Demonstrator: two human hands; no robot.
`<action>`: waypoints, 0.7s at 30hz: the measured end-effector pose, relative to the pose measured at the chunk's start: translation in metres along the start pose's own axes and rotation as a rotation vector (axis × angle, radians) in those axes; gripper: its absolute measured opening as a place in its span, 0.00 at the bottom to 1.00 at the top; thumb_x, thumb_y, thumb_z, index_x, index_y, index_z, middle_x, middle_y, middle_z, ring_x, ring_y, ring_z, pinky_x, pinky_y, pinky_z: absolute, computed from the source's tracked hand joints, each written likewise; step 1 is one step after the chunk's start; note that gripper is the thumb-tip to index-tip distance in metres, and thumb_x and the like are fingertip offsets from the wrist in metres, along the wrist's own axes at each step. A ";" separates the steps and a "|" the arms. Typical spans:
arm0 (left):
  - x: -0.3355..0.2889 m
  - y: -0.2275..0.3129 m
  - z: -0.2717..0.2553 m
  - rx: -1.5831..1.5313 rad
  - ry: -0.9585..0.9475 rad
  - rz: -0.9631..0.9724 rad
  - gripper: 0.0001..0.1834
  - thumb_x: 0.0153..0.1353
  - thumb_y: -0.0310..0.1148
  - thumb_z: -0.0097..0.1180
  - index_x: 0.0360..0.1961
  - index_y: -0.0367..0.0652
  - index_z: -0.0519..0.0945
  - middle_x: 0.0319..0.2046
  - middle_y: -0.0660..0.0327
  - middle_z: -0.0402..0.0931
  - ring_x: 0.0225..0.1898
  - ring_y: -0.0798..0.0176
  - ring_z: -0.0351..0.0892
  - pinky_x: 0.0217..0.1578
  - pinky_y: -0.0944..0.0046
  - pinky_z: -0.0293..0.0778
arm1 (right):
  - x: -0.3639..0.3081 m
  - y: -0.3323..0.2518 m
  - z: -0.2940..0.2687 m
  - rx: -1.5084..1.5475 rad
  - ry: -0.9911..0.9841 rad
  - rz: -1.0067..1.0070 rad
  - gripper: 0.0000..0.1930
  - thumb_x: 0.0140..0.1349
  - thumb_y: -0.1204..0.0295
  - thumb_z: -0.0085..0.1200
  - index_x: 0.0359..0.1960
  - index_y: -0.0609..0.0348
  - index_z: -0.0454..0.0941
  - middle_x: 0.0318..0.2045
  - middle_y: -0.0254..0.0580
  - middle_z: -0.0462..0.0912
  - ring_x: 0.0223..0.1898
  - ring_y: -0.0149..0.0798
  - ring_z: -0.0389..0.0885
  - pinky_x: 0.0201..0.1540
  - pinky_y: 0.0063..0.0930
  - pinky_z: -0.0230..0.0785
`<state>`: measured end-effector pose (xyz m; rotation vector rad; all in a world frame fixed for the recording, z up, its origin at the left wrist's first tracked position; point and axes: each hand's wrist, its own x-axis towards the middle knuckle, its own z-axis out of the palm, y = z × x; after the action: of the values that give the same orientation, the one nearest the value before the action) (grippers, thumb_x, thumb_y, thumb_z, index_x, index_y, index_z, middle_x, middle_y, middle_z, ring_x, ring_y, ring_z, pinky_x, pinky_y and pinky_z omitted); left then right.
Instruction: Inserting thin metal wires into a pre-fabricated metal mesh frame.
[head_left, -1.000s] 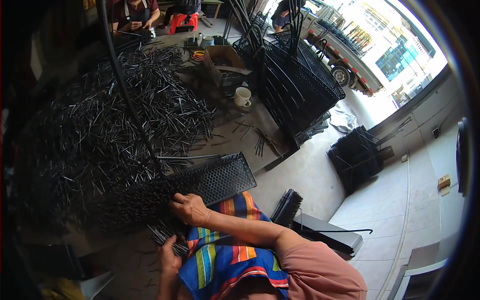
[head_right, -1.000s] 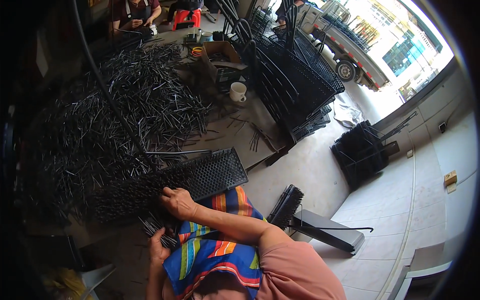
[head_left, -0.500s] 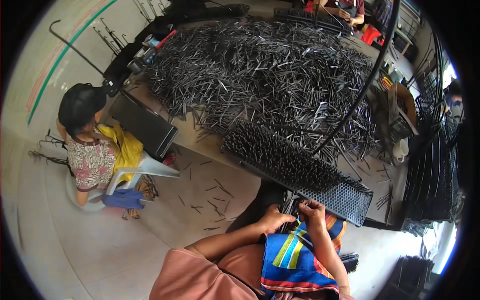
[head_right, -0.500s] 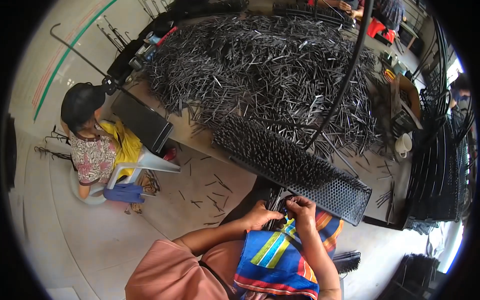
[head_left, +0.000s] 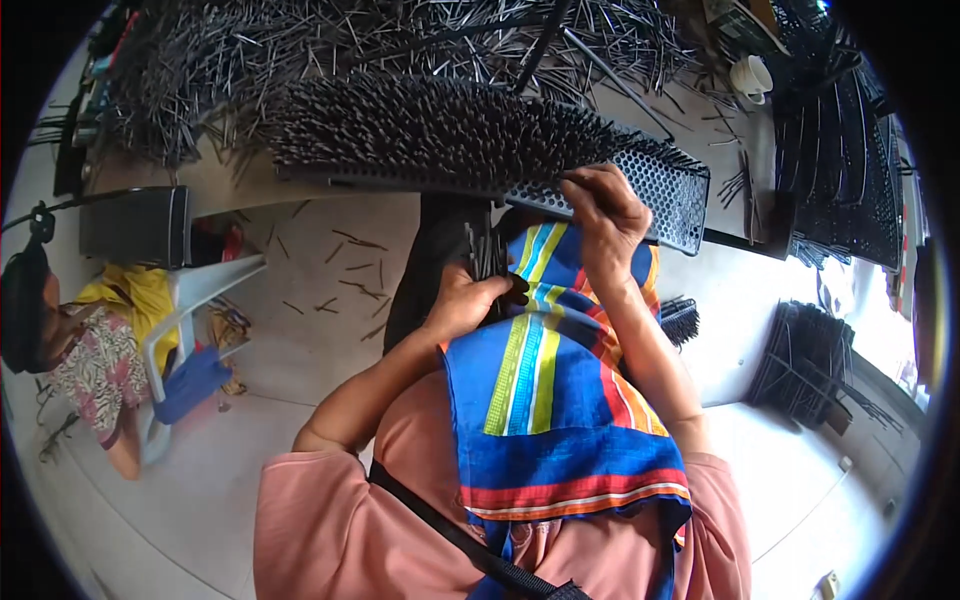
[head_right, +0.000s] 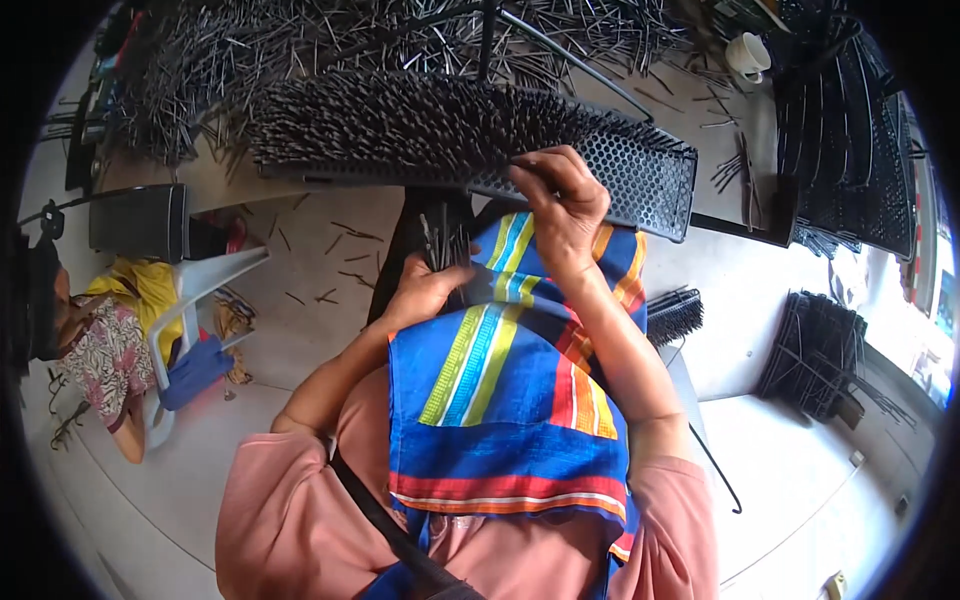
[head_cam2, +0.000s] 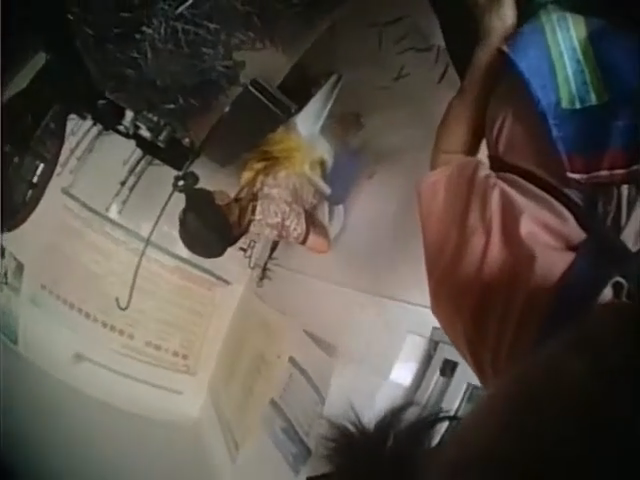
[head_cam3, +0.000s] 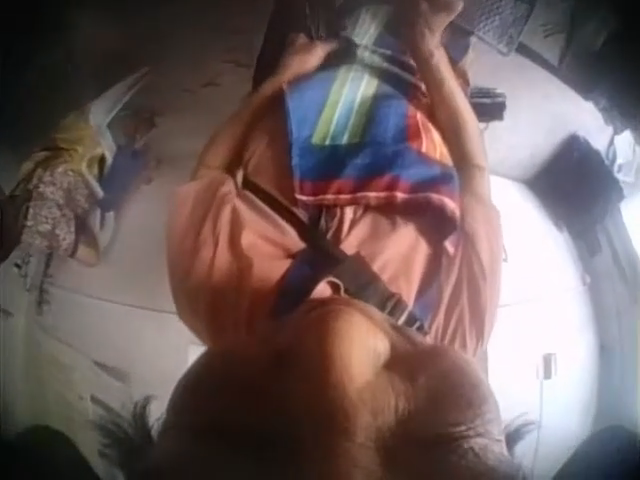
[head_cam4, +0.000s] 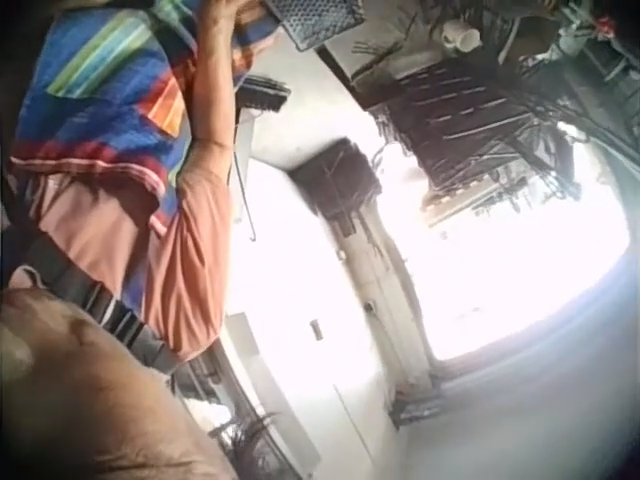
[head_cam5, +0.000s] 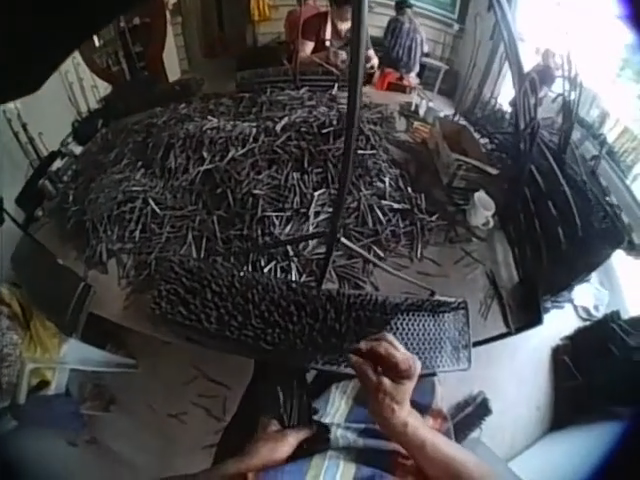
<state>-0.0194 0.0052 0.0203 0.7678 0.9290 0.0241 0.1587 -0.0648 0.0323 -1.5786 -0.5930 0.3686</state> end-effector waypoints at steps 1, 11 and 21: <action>0.004 -0.010 -0.006 0.181 -0.009 0.070 0.10 0.54 0.25 0.60 0.38 0.36 0.82 0.30 0.59 0.82 0.33 0.65 0.82 0.35 0.66 0.77 | 0.001 0.000 0.002 -0.057 -0.023 -0.139 0.05 0.53 0.85 0.60 0.31 0.66 0.82 0.29 0.31 0.78 0.25 0.21 0.72 0.26 0.13 0.61; 0.006 -0.005 0.004 -0.044 0.037 0.122 0.07 0.54 0.24 0.57 0.33 0.32 0.83 0.28 0.56 0.83 0.28 0.65 0.83 0.31 0.66 0.77 | 0.006 0.002 0.008 -0.133 -0.067 -0.212 0.06 0.51 0.87 0.61 0.31 0.66 0.82 0.30 0.34 0.81 0.30 0.22 0.76 0.32 0.13 0.66; 0.012 0.009 0.012 -0.266 0.067 0.046 0.10 0.49 0.16 0.61 0.35 0.30 0.81 0.30 0.53 0.82 0.28 0.60 0.83 0.29 0.62 0.81 | 0.009 0.005 0.012 -0.145 -0.038 -0.151 0.07 0.48 0.85 0.63 0.30 0.66 0.84 0.28 0.38 0.83 0.29 0.26 0.79 0.32 0.17 0.69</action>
<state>-0.0001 0.0086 0.0210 0.5433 0.9490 0.2111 0.1599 -0.0501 0.0269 -1.6553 -0.7782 0.2470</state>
